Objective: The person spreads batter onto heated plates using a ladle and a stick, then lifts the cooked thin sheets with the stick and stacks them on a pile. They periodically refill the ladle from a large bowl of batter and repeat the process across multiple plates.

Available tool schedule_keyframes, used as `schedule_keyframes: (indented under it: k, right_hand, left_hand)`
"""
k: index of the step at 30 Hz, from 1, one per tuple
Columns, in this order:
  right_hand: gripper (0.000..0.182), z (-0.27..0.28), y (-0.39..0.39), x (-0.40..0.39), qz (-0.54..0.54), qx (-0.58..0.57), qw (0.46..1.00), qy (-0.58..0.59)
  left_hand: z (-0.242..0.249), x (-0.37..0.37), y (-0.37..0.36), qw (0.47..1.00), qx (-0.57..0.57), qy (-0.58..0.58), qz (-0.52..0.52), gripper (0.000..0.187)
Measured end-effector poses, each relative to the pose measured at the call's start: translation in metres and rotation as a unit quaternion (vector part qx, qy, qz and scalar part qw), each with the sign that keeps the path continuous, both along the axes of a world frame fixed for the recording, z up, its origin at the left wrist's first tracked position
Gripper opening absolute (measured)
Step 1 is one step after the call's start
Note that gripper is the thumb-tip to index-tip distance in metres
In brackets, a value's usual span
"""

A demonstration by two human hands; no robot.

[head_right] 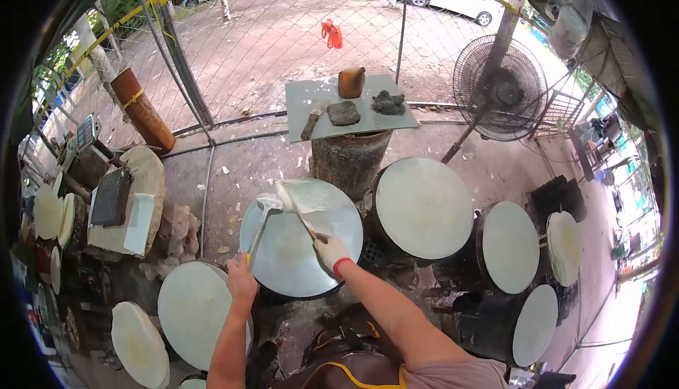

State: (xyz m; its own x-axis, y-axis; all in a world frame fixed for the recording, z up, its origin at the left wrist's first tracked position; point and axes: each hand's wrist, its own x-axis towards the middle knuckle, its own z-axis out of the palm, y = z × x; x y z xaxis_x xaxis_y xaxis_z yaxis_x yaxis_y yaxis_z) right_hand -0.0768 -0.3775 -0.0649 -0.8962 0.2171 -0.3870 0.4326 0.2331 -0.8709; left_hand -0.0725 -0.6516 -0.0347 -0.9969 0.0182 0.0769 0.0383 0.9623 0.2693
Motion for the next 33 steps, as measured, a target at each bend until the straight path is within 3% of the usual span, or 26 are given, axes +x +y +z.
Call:
schedule_keyframes:
  k: [2, 6, 7, 8, 10, 12, 14, 16, 17, 18, 19, 22, 23, 26, 28, 29, 32, 33]
  right_hand:
    - [0.043, 0.015, 0.006, -0.012, 0.013, -0.139, 0.989, -0.050]
    - [0.044, 0.029, 0.021, 0.005, -0.017, 0.078, 0.996, -0.041]
    - [0.040, 0.011, 0.006, 0.004, 0.010, 0.091, 0.995, 0.024]
    - [0.040, -0.004, 0.001, 0.001, 0.033, 0.089, 0.995, 0.018]
    - [0.038, 0.046, -0.005, -0.013, 0.117, 0.072, 0.990, -0.020]
    - [0.037, 0.020, 0.020, -0.025, 0.164, -0.031, 0.985, -0.045]
    - [0.037, 0.015, 0.048, -0.022, 0.089, -0.029, 0.995, -0.017]
    - [0.038, -0.003, 0.048, -0.024, -0.073, 0.004, 0.997, 0.020]
    - [0.038, -0.012, 0.045, -0.022, 0.028, 0.078, 0.997, 0.012]
    - [0.039, 0.022, 0.026, -0.022, 0.128, 0.149, 0.980, 0.008]
    - [0.040, 0.015, 0.016, -0.028, 0.183, 0.109, 0.977, 0.017]
    - [0.041, 0.033, 0.036, -0.030, 0.243, -0.057, 0.960, -0.126]
    - [0.040, 0.052, 0.050, -0.027, 0.242, -0.008, 0.964, -0.112]
    - [0.039, -0.013, 0.070, -0.038, 0.077, -0.040, 0.996, 0.003]
    - [0.040, 0.019, 0.042, -0.046, 0.232, 0.062, 0.971, -0.003]
    - [0.040, 0.078, 0.026, -0.044, 0.272, 0.080, 0.958, -0.052]
    - [0.041, 0.057, 0.037, -0.053, 0.323, 0.005, 0.933, -0.156]
    - [0.040, 0.067, 0.051, -0.051, 0.322, 0.025, 0.942, -0.092]
  left_hand:
    - [0.011, 0.009, -0.004, 1.000, 0.006, -0.002, 0.011, 0.040]
    - [0.021, 0.028, -0.018, 1.000, 0.011, -0.008, 0.025, 0.042]
    - [0.019, 0.033, -0.019, 1.000, 0.013, -0.004, 0.026, 0.043]
    - [0.017, 0.037, -0.019, 1.000, 0.014, 0.001, 0.026, 0.043]
    - [0.017, 0.046, -0.019, 0.999, 0.012, -0.003, 0.040, 0.044]
    - [0.024, 0.059, -0.022, 0.998, 0.006, -0.021, 0.067, 0.046]
    - [0.032, 0.074, -0.026, 0.997, 0.013, -0.027, 0.073, 0.047]
    - [0.030, 0.084, -0.022, 0.996, 0.018, -0.029, 0.080, 0.048]
    - [0.028, 0.088, -0.019, 0.996, 0.015, -0.028, 0.079, 0.048]
    - [0.027, 0.089, -0.017, 0.997, 0.013, -0.024, 0.077, 0.049]
    - [0.028, 0.093, -0.013, 0.996, 0.010, -0.025, 0.081, 0.049]
    - [0.038, 0.107, -0.004, 0.995, 0.013, -0.032, 0.098, 0.051]
    - [0.044, 0.117, -0.003, 0.993, 0.021, -0.036, 0.113, 0.051]
    - [0.036, 0.136, 0.000, 0.989, 0.083, 0.004, 0.124, 0.050]
    - [0.029, 0.136, 0.005, 0.984, 0.126, 0.042, 0.119, 0.048]
    - [0.028, 0.135, 0.012, 0.980, 0.145, 0.056, 0.121, 0.046]
    - [0.038, 0.138, 0.023, 0.965, 0.208, 0.068, 0.143, 0.043]
    - [0.042, 0.141, 0.024, 0.958, 0.230, 0.066, 0.158, 0.043]
